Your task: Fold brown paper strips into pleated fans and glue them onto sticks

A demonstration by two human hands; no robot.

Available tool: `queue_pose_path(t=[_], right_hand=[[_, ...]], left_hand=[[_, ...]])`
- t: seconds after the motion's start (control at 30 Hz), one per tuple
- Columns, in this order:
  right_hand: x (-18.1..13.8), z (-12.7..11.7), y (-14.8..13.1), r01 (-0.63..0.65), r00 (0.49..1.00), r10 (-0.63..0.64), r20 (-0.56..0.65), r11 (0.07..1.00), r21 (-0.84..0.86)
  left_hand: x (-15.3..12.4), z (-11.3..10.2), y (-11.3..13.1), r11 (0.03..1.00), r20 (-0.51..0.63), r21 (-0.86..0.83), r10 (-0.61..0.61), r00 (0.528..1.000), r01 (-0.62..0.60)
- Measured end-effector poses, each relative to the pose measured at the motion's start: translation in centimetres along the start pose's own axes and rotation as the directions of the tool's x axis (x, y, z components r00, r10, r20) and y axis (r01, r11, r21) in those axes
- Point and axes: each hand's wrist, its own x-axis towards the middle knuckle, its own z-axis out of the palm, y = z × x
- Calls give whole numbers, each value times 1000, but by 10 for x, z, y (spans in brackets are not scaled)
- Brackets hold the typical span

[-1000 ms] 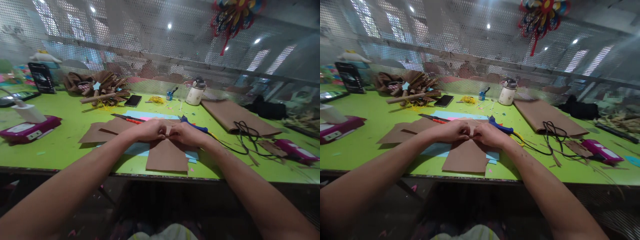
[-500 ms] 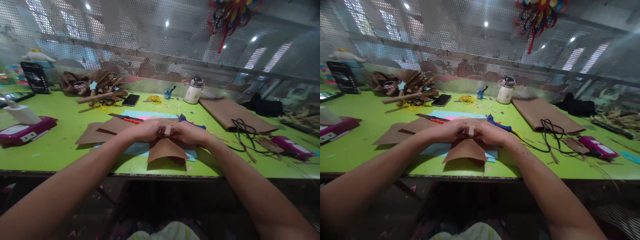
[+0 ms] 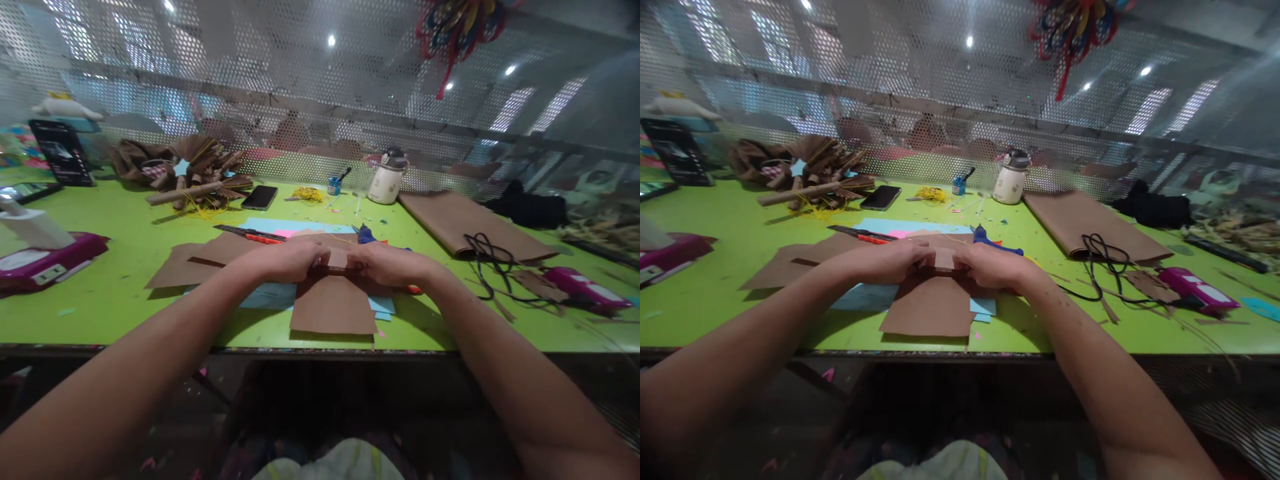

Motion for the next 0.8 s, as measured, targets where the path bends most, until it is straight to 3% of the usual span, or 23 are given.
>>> queue_pose_path(t=[0.2,0.37,0.53,0.63,0.8], right_hand=[[-1,0,-1,-11,1000,11,12,999,-52],[-1,3,-4,5,1000,-5,-3,995,-101],[1,9,-11,-21,999,9,-53,973,-231],[2,11,-14,-18,994,-15,-104,952,-306],[-3,4,-19,-29,983,-29,-179,949,-314]], left_hand=[[-2,-3,7,995,9,99,25,1000,-25],[-2,-1,14,966,-1,231,120,993,-116],[1,5,14,943,-45,294,175,984,-154],[0,2,14,971,-58,212,122,991,-108],[0,-12,11,990,-76,-143,-21,997,10]])
